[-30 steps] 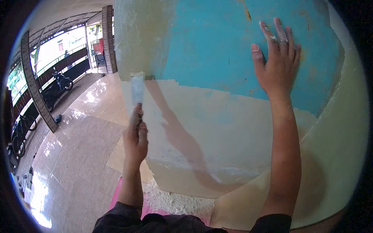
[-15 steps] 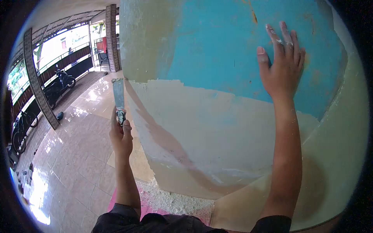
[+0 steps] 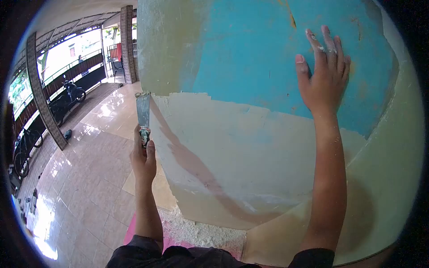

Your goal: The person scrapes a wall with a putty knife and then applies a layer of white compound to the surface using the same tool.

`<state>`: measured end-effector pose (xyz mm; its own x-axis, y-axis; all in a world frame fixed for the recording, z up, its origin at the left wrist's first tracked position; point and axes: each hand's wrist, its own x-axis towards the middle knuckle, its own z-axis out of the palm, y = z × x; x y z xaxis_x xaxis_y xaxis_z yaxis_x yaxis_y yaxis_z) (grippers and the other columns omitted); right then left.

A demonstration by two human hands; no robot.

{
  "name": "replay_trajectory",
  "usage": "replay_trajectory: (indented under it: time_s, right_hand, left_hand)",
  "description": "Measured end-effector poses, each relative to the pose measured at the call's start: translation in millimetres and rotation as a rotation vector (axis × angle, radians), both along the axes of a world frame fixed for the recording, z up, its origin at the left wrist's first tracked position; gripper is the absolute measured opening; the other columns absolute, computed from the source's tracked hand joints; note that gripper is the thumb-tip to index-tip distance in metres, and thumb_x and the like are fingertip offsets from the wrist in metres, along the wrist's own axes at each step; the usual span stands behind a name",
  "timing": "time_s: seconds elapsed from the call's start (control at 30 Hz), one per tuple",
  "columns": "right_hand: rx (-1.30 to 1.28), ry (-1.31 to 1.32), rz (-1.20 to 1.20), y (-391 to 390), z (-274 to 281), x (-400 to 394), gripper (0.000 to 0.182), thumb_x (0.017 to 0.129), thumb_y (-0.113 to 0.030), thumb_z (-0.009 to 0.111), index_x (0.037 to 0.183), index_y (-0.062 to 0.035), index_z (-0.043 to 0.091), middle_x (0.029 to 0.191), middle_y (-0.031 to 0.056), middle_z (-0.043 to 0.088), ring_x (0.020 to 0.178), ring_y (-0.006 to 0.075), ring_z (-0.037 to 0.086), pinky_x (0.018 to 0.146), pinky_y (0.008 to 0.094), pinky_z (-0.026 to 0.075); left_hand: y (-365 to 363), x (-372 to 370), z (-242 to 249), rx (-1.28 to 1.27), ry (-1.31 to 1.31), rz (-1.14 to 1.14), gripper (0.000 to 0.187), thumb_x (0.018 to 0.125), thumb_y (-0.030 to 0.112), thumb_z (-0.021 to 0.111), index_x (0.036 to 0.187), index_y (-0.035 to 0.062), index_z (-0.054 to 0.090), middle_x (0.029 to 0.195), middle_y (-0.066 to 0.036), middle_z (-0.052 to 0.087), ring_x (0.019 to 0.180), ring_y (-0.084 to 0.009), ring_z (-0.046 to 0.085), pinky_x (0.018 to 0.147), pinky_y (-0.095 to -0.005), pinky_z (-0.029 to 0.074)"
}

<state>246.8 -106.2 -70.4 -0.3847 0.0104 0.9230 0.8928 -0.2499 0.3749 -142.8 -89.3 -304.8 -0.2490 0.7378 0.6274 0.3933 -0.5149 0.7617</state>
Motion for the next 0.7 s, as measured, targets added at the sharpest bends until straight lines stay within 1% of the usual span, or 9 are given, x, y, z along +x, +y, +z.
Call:
replay_trajectory:
  time_s: [0.13,0.23,0.3,0.33,0.4,0.43,0.57,0.63,0.7]
  right_hand:
    - [-0.001,0.007,-0.002,0.7,-4.1,2.1,0.05,0.102,-0.052,0.049,0.149,-0.0339,0.048,0.161,-0.0005,0.039,0.15,0.0297,0.032,0.121,0.0611,0.02]
    - [-0.004,0.02,-0.016,1.2,-4.8,2.7,0.05,0.102,-0.052,0.049,0.149,-0.0338,0.048,0.161,-0.0004,0.039,0.15,0.0296,0.032,0.121,0.0609,0.021]
    - [0.003,-0.003,-0.013,1.2,-4.1,3.5,0.05,0.102,-0.051,0.051,0.149,-0.0334,0.049,0.162,-0.0002,0.039,0.15,0.03,0.032,0.121,0.0609,0.022]
    - [0.003,-0.004,-0.014,1.0,-4.1,3.7,0.05,0.102,-0.051,0.051,0.149,-0.0334,0.049,0.162,-0.0002,0.039,0.15,0.03,0.032,0.121,0.0609,0.022]
    - [-0.012,0.001,0.017,0.3,-3.1,3.1,0.05,0.101,-0.05,0.052,0.148,-0.033,0.049,0.161,0.0,0.039,0.15,0.0305,0.033,0.12,0.0612,0.022]
    - [-0.012,-0.004,0.015,0.1,-2.8,2.4,0.05,0.101,-0.05,0.052,0.148,-0.033,0.049,0.161,0.0,0.039,0.15,0.0305,0.033,0.12,0.0612,0.022]
    - [-0.013,0.013,0.007,-0.5,-3.9,1.1,0.05,0.1,-0.048,0.053,0.148,-0.0325,0.05,0.161,0.0005,0.04,0.149,0.0312,0.033,0.12,0.0618,0.022]
    - [-0.008,0.016,-0.001,-1.6,-3.4,0.0,0.05,0.1,-0.048,0.053,0.148,-0.0323,0.05,0.161,0.0006,0.04,0.15,0.0314,0.033,0.12,0.0622,0.022]
    - [-0.019,0.023,0.01,-2.4,-4.0,-1.8,0.05,0.1,-0.047,0.054,0.148,-0.0321,0.05,0.161,0.0006,0.04,0.15,0.0314,0.033,0.12,0.0626,0.021]
  left_hand:
    - [1.5,5.3,-8.3,0.033,0.014,0.007,0.059,0.102,0.011,0.054,0.157,0.0098,0.036,0.098,-0.007,0.067,0.068,-0.0101,0.048,0.065,-0.0257,0.045]
    - [-3.6,7.9,-5.0,-0.036,0.031,-0.031,0.059,0.101,0.011,0.054,0.157,0.0078,0.036,0.101,-0.009,0.068,0.072,-0.0102,0.05,0.068,-0.0257,0.047]
    - [-8.5,9.8,2.4,-0.12,0.048,-0.047,0.057,0.101,0.009,0.054,0.156,0.0049,0.037,0.104,-0.011,0.071,0.078,-0.0128,0.059,0.075,-0.0279,0.05]
    - [-3.3,5.8,-0.7,-0.12,0.048,-0.049,0.057,0.101,0.009,0.054,0.156,0.0049,0.037,0.104,-0.011,0.071,0.078,-0.0128,0.059,0.075,-0.0279,0.05]
    - [14.0,-11.5,-8.8,0.187,0.133,0.012,0.058,0.098,0.011,0.059,0.154,0.0083,0.043,0.085,-0.011,0.067,0.061,-0.0124,0.055,0.059,-0.0269,0.047]
    - [11.4,-19.0,3.2,0.23,0.149,0.018,0.052,0.099,0.013,0.06,0.15,0.009,0.05,0.09,-0.011,0.07,0.061,-0.0133,0.057,0.06,-0.0282,0.049]
    - [34.7,-65.9,27.3,0.219,0.402,0.183,0.042,0.098,0.02,0.065,0.14,0.0137,0.062,0.086,-0.009,0.068,0.06,-0.0182,0.059,0.06,-0.0336,0.05]
    - [45.6,-82.1,45.1,0.27,0.532,0.222,0.043,0.096,0.019,0.067,0.138,0.0186,0.064,0.08,-0.008,0.062,0.06,-0.0215,0.058,0.059,-0.0375,0.049]
    - [53.9,-96.1,60.6,0.323,0.634,0.209,0.044,0.094,0.017,0.068,0.137,0.0199,0.065,0.079,-0.007,0.059,0.063,-0.0223,0.059,0.06,-0.0382,0.049]
